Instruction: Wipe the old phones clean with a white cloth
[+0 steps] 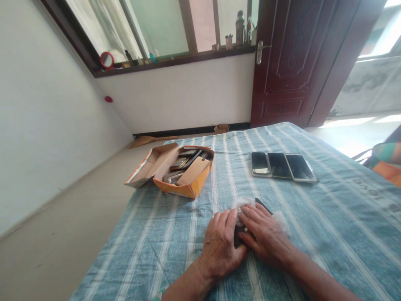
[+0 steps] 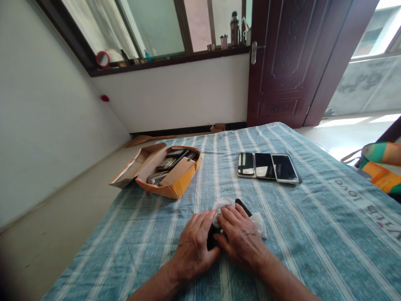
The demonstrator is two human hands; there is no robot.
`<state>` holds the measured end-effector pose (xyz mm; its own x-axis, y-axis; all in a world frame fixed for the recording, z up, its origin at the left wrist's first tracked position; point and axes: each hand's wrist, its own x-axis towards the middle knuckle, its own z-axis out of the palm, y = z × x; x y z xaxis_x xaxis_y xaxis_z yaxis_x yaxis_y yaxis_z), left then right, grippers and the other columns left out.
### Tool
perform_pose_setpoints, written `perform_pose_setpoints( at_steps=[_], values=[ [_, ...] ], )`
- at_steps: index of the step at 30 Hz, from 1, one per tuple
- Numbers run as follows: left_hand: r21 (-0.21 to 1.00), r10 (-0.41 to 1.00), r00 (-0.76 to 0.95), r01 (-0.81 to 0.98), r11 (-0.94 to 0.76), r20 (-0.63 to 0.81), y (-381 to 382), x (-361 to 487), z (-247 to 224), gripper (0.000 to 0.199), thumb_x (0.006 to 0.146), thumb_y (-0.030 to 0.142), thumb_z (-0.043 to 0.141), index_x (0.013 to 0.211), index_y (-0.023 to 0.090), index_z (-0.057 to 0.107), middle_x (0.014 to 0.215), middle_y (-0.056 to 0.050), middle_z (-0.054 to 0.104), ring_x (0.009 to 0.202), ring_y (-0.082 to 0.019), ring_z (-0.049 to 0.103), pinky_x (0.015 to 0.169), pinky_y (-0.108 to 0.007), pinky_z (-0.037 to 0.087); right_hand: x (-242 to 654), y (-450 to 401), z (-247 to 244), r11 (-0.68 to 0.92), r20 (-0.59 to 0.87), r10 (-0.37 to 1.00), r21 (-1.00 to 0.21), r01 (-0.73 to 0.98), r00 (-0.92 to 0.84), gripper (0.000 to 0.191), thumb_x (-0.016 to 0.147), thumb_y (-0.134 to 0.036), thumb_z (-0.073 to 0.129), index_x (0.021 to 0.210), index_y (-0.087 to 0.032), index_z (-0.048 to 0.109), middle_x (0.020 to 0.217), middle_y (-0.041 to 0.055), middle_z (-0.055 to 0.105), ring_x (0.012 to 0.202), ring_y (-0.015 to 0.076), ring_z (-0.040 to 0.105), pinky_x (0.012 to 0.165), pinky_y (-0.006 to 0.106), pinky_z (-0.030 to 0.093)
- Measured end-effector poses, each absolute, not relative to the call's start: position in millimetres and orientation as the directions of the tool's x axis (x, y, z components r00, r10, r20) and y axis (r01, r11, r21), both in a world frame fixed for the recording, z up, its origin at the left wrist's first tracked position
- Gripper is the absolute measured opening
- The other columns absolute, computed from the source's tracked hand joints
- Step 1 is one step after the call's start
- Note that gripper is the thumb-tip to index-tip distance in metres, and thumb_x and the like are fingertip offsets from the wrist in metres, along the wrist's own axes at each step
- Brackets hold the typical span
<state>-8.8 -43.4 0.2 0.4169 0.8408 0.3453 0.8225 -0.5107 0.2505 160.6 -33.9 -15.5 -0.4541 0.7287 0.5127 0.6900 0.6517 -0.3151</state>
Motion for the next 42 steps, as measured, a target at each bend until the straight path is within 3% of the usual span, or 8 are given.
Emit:
perform_pose_setpoints(
  at_steps=[4,10,17,23,31,37,40,42],
  values=[
    [0.250,0.844,0.419,0.824,-0.509,0.336,-43,-9,2,0.066,0.065,0.025,0.063,0.127,0.013,0.047,0.115,-0.015,0.062,0.101,-0.032,0.058,0.085,-0.050,0.051,165,-31,-17,0.602,0.472,0.768,-0.299,0.740,-0.433,0.031,0.090,-0.020,0.049,0.119,-0.019,0.060,0.125,0.0092,0.062,0.122,0.0249,0.052,0.108,0.049,0.036],
    [0.255,0.849,0.426,0.823,-0.507,0.313,-43,-8,6,0.069,0.063,0.029,0.068,0.126,0.011,0.047,0.114,-0.016,0.061,0.100,-0.032,0.057,0.084,-0.049,0.051,175,-21,-28,0.550,0.486,0.781,-0.239,0.800,-0.392,0.034,0.091,-0.014,0.043,0.119,-0.016,0.061,0.127,0.0109,0.061,0.124,0.0257,0.051,0.104,0.047,0.042],
    [0.250,0.839,0.429,0.818,-0.518,0.335,-44,-9,6,0.067,0.065,0.031,0.068,0.126,0.015,0.046,0.115,-0.014,0.061,0.099,-0.032,0.058,0.084,-0.049,0.051,193,-12,-39,0.488,0.529,0.805,-0.334,0.806,-0.269,0.038,0.088,-0.012,0.043,0.117,-0.022,0.065,0.125,0.0088,0.063,0.118,0.0229,0.056,0.101,0.042,0.047],
    [0.257,0.842,0.438,0.815,-0.519,0.314,-43,-9,6,0.069,0.064,0.030,0.072,0.126,0.013,0.046,0.113,-0.014,0.062,0.099,-0.032,0.057,0.084,-0.050,0.051,201,-8,-40,0.455,0.513,0.830,-0.394,0.798,-0.220,0.039,0.089,-0.011,0.038,0.116,-0.019,0.066,0.123,0.0092,0.064,0.116,0.0219,0.058,0.099,0.039,0.048],
    [0.243,0.854,0.434,0.829,-0.503,0.288,-46,-8,13,0.066,0.065,0.026,0.069,0.126,0.013,0.047,0.110,-0.013,0.063,0.098,-0.031,0.057,0.083,-0.048,0.051,221,3,-39,0.329,0.520,0.844,-0.302,0.895,-0.134,0.039,0.086,-0.008,0.037,0.109,-0.016,0.067,0.117,0.0120,0.065,0.108,0.0243,0.060,0.093,0.040,0.049],
    [0.179,0.885,0.345,0.894,-0.411,0.313,-44,-10,14,0.065,0.066,0.030,0.069,0.125,0.012,0.048,0.102,-0.012,0.064,0.094,-0.030,0.058,0.080,-0.044,0.052,232,3,-24,0.316,0.372,0.907,-0.290,0.903,-0.198,0.032,0.092,-0.024,0.043,0.114,-0.014,0.064,0.128,0.0154,0.059,0.122,0.0279,0.052,0.103,0.047,0.039],
    [0.149,0.892,0.300,0.919,-0.365,0.337,-41,-11,14,0.064,0.067,0.033,0.071,0.125,0.013,0.050,0.103,-0.011,0.063,0.094,-0.029,0.058,0.082,-0.043,0.052,242,0,-9,0.354,0.193,0.934,-0.393,0.849,-0.300,0.053,0.084,-0.041,0.057,0.129,-0.011,0.056,0.141,0.0185,0.046,0.133,0.0323,0.039,0.108,0.050,0.033],
    [0.131,0.895,0.293,0.927,-0.352,0.336,-40,-12,14,0.065,0.067,0.034,0.072,0.125,0.012,0.050,0.103,-0.011,0.063,0.095,-0.029,0.058,0.084,-0.042,0.051,248,-3,2,0.345,0.058,0.931,-0.471,0.812,-0.361,0.072,0.074,-0.043,0.067,0.136,-0.010,0.049,0.148,0.0194,0.037,0.138,0.0348,0.031,0.110,0.051,0.030]
  ],
)
